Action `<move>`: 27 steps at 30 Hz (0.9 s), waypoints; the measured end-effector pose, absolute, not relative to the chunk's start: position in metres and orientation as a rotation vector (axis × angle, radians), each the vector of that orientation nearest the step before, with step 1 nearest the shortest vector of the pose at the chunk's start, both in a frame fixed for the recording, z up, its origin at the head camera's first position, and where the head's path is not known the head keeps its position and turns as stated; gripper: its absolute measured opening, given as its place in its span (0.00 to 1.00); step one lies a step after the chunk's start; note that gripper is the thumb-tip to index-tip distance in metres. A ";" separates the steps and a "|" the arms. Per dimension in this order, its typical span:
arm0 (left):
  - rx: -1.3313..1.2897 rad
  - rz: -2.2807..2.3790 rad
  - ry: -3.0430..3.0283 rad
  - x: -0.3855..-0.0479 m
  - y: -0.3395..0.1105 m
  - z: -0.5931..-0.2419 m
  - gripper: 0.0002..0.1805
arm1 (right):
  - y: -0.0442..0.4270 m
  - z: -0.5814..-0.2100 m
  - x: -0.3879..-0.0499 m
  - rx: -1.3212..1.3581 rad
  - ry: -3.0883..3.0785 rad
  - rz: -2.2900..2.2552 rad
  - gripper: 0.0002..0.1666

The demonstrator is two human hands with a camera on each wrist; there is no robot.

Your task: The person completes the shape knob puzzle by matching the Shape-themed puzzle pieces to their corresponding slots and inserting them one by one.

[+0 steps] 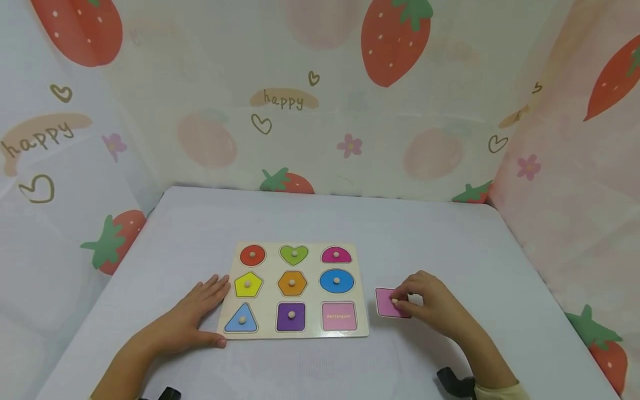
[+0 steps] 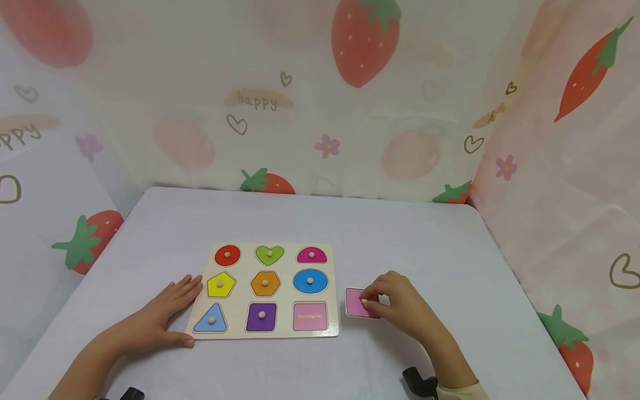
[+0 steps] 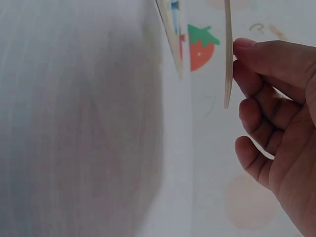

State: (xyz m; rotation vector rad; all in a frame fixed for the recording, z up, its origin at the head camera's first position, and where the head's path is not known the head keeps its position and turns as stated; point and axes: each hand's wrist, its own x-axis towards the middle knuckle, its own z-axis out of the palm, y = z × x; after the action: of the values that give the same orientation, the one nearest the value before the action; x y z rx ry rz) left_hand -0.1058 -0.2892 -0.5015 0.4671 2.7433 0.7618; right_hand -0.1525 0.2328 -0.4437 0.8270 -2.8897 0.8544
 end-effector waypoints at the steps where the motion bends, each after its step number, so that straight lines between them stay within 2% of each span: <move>1: 0.467 0.762 2.745 -0.106 -0.289 -0.502 0.68 | 0.230 -0.443 -0.153 0.828 -2.902 0.853 0.10; 18: 0.477 0.719 2.777 -0.105 -0.290 -0.504 0.69 | 0.185 -0.444 -0.155 0.892 -2.999 0.875 0.06; 27: 0.472 0.726 2.782 -0.104 -0.289 -0.504 0.68 | 0.163 -0.448 -0.160 1.043 -3.022 0.819 0.07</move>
State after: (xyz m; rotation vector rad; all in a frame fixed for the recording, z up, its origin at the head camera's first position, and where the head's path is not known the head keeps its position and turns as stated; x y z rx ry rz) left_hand -0.1038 -0.2893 -0.5036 0.4722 2.7815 0.7263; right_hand -0.1599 0.1630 -0.4482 1.0431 -3.0225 0.8193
